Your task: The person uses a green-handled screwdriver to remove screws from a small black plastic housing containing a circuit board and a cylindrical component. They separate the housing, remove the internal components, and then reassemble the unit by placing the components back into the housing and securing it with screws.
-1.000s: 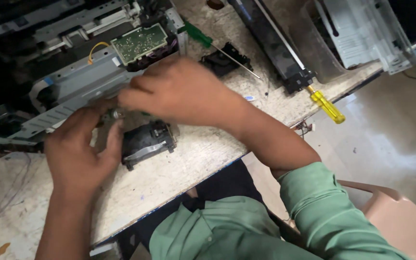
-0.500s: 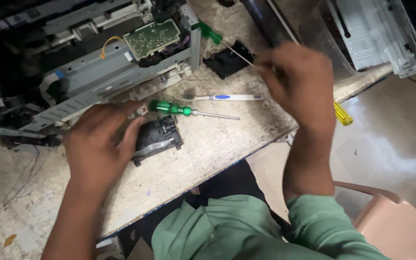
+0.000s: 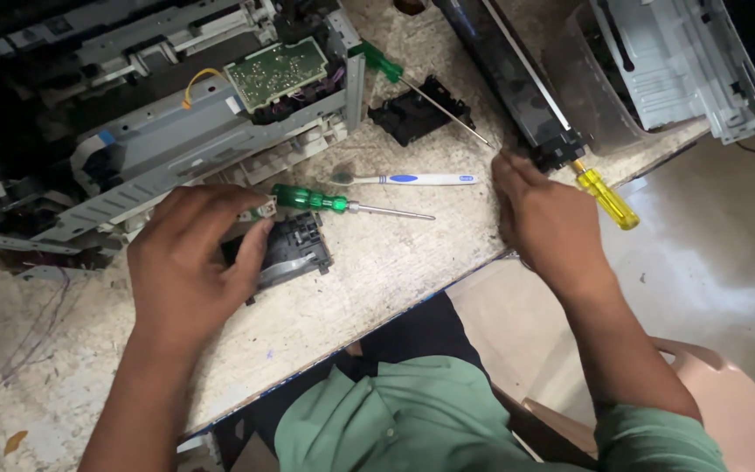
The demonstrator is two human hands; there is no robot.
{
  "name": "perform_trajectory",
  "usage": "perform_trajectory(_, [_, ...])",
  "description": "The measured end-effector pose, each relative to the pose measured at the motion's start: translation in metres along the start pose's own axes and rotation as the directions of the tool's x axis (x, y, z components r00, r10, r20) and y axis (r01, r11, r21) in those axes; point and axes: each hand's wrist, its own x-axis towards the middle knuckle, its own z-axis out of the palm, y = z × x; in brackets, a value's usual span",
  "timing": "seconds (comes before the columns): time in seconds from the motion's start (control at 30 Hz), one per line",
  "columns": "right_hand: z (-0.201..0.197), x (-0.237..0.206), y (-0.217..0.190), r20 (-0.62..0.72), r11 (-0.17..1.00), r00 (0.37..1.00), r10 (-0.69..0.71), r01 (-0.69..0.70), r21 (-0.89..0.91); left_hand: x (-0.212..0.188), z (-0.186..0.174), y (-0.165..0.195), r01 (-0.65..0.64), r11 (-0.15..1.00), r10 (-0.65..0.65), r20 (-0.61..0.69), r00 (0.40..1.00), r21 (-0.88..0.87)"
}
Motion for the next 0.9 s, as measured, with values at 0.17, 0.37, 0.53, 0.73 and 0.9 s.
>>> perform_trajectory(0.17, [-0.001,-0.010,-0.005,0.008,0.999,0.999,0.038,-0.038,-0.006,-0.001,-0.001,0.001,-0.023,1.000,0.023,-0.002,1.000,0.011])
perform_trajectory(0.37, [-0.001,-0.016,-0.003,0.098,0.978,0.984,0.146,-0.159,0.134,-0.005,-0.002,0.004,-0.035,0.999,0.035,0.009,0.999,0.032])
perform_trajectory(0.53, [0.010,-0.007,-0.004,-0.064,0.965,0.997,0.043,-0.025,0.261,-0.003,-0.006,0.006,-0.043,0.999,0.044,-0.011,0.999,0.020])
perform_trajectory(0.73, [0.008,-0.006,0.002,-0.051,0.932,0.992,0.120,-0.094,0.351,-0.004,-0.012,0.005,-0.034,0.999,0.034,-0.001,0.999,0.032])
perform_trajectory(0.9, [0.001,-0.008,0.005,0.026,0.976,0.999,-0.030,0.024,0.216,-0.007,-0.012,0.001,-0.033,0.998,0.033,0.003,0.999,0.056])
